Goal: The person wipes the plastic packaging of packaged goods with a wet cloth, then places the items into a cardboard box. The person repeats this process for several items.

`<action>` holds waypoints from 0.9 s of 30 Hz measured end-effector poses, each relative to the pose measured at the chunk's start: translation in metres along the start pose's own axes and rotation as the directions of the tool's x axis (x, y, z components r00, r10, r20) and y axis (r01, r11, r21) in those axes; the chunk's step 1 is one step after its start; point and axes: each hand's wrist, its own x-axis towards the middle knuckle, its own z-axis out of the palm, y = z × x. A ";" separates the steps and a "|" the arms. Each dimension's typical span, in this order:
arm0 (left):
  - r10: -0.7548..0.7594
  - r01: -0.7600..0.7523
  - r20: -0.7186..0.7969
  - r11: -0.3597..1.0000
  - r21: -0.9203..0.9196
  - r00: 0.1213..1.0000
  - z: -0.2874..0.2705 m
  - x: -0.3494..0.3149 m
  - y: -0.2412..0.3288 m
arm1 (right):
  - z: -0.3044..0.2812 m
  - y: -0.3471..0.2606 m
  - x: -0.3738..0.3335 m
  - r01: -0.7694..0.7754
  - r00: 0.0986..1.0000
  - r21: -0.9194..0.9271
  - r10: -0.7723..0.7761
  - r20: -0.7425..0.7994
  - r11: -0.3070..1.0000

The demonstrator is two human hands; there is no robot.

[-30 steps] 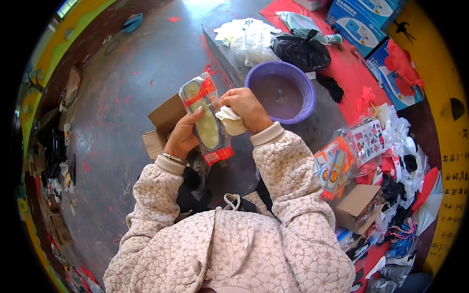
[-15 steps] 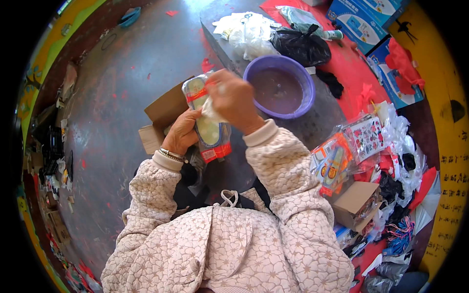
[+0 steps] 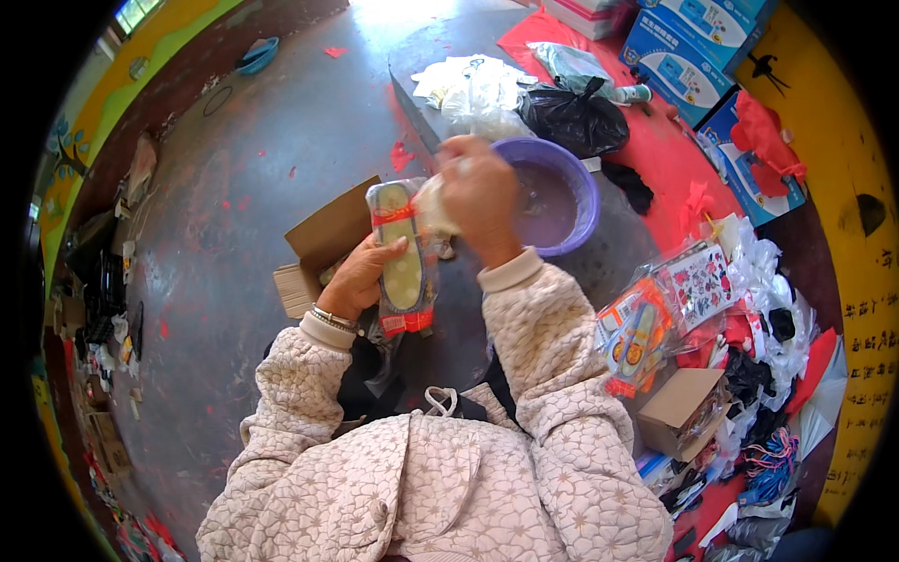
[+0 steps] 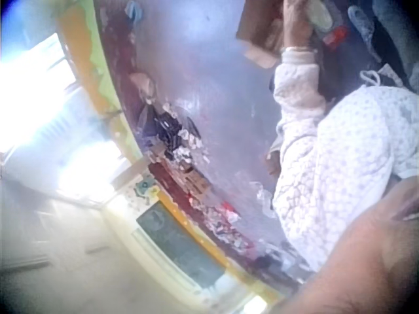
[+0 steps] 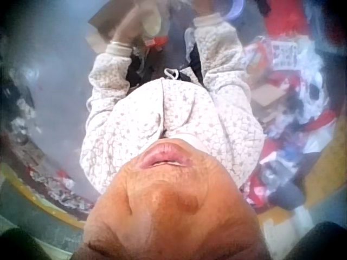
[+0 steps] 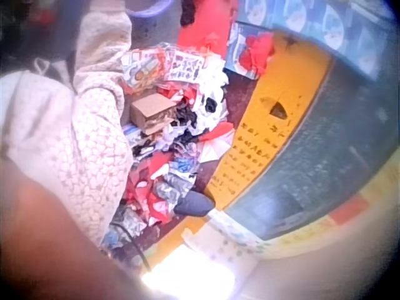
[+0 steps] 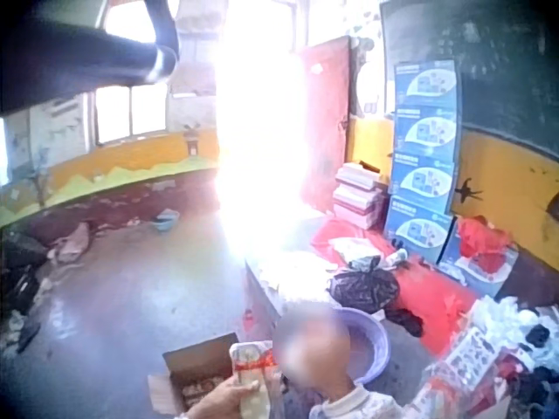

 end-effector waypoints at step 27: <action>-0.026 -0.092 0.228 0.865 0.493 0.973 0.011 -0.018 -0.005 | 0.018 0.042 0.000 0.187 0.972 -0.641 -0.044 0.232 0.744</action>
